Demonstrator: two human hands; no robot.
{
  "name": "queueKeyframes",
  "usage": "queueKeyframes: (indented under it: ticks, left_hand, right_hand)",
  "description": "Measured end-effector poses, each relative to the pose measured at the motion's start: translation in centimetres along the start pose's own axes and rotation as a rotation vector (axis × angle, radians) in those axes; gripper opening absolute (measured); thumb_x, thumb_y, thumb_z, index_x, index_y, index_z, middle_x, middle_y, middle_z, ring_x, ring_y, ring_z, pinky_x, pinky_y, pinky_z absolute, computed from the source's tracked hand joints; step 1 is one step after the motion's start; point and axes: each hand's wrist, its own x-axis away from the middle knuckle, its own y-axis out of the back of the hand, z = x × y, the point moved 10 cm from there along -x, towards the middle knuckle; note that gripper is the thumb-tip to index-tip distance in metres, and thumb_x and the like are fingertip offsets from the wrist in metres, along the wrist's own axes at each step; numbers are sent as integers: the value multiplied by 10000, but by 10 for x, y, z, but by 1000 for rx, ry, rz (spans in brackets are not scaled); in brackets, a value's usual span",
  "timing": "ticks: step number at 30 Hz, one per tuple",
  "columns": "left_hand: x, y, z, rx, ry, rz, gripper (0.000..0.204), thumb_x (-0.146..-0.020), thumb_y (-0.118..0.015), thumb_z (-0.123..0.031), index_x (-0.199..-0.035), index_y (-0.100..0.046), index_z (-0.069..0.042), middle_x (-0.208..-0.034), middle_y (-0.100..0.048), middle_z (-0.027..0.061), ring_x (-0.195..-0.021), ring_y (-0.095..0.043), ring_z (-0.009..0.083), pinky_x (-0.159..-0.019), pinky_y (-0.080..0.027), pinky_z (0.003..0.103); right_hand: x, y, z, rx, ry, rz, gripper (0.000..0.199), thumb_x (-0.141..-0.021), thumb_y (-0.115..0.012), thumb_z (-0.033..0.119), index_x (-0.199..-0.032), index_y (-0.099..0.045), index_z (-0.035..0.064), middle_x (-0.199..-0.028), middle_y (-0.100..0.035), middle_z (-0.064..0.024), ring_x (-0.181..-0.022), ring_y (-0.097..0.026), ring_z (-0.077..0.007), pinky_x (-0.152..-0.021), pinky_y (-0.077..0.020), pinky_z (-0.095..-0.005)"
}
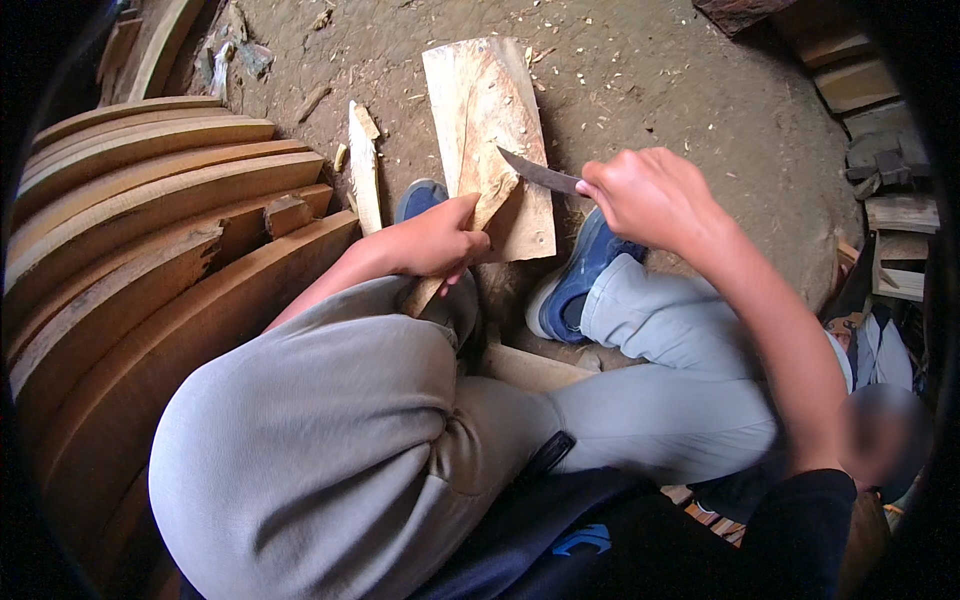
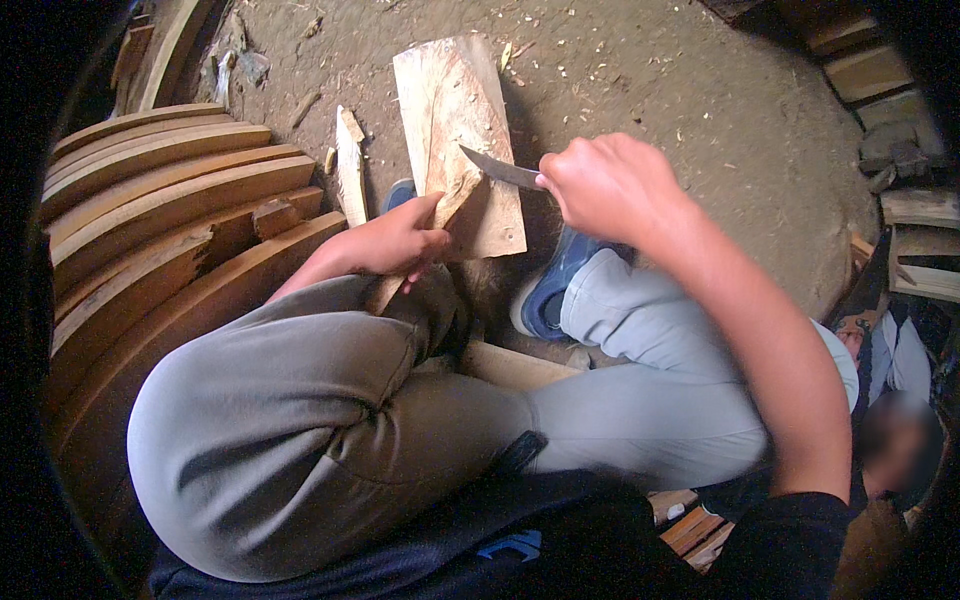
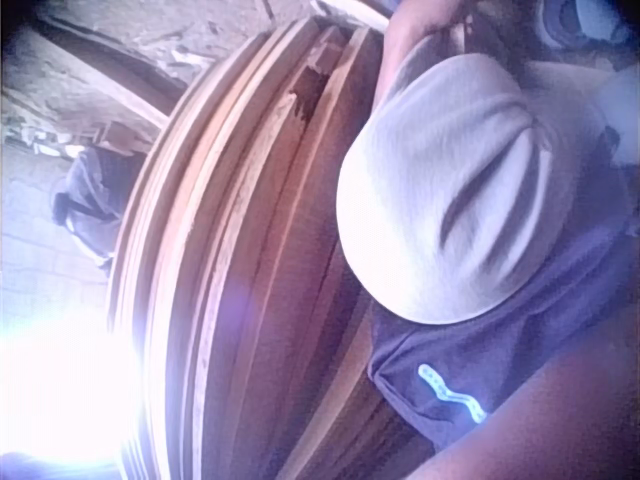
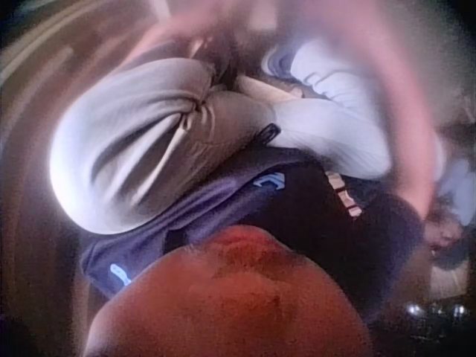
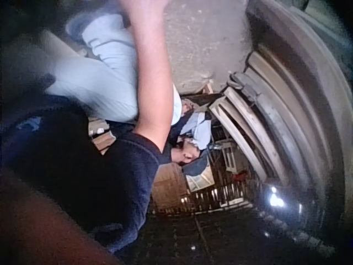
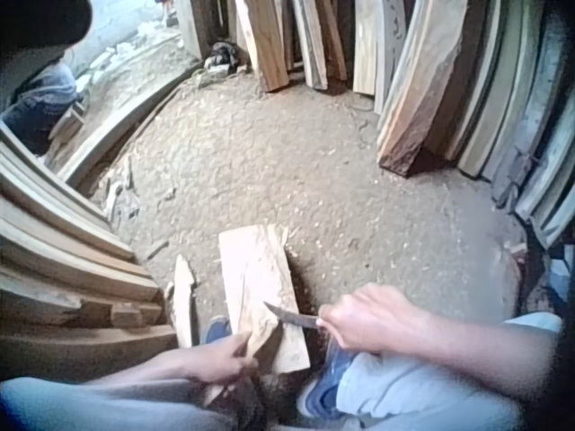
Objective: The person sits on the floor and uses a knife to carve a small piece of wood, shaving off thin layers to shape it. The person holds the wood in one hand and the knife in the other, repeatedly scraping the surface.
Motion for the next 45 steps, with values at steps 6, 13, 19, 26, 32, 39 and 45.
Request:
queueKeyframes:
  ticks: [6, 13, 19, 26, 32, 39, 45]
  left_hand:
    - [5, 3, -6, -25, -11, -24, 202, -946, -510, -98, -1021, -381, 39, -600, -546, 103, -463, -567, 203, -427, -468, 358]
    - [-2, -11, -4, -182, -3, 57, 224, -952, -540, -128, -1007, -426, 56, -608, -566, 98, -471, -584, 202, -437, -479, 361]
    - [3, -15, -17, -168, 1, 108, 294, -966, -525, -208, -1088, -499, 57, -688, -596, 93, -541, -602, 187, -521, -499, 355]
    - [-7, 25, -9, -57, -176, -101, 357, -993, -467, -314, -997, -530, 37, -779, -641, 140, -659, -651, 213, -635, -513, 347]
    - [4, 10, -26, 11, -64, -42, 371, -1044, -426, -339, -941, -514, 6, -739, -631, 136, -560, -617, 195, -550, -477, 333]
    - [3, 5, -16, 145, -32, -24, 461, -1071, -360, -423, -1054, -490, 18, -772, -538, 93, -541, -608, 211, -519, -467, 330]
    - [2, 2, -18, 58, -89, -60, 363, -1072, -375, -339, -1102, -451, 14, -774, -563, 86, -614, -664, 202, -533, -493, 328]
  right_hand:
    - [-9, 12, 8, 0, -9, 59, 223, -887, -587, 215, -832, -739, 61, -816, -708, -196, -821, -707, -375, -689, -569, -485]
    - [-40, 7, 33, -142, -39, 46, 323, -978, -506, 298, -903, -703, 53, -850, -694, -204, -822, -686, -393, -735, -540, -496]
    - [-10, 51, -22, -88, -205, -44, 346, -980, -473, 273, -1035, -666, -10, -946, -682, -262, -914, -665, -432, -808, -526, -510]
    - [62, 42, -64, -358, -392, -125, 235, -947, -546, 156, -1091, -596, -24, -983, -659, -288, -975, -619, -472, -834, -488, -511]
    - [76, 12, -43, -650, -430, -213, 241, -913, -626, 172, -1073, -595, -6, -979, -662, -263, -934, -651, -432, -844, -492, -468]
    - [55, -38, -23, -881, -496, -152, 355, -983, -572, 319, -971, -597, -34, -841, -660, -256, -835, -652, -421, -765, -493, -465]
    - [40, -66, -9, -922, -439, -81, 481, -1051, -456, 385, -803, -556, -15, -634, -519, -113, -607, -495, -206, -608, -429, -384]
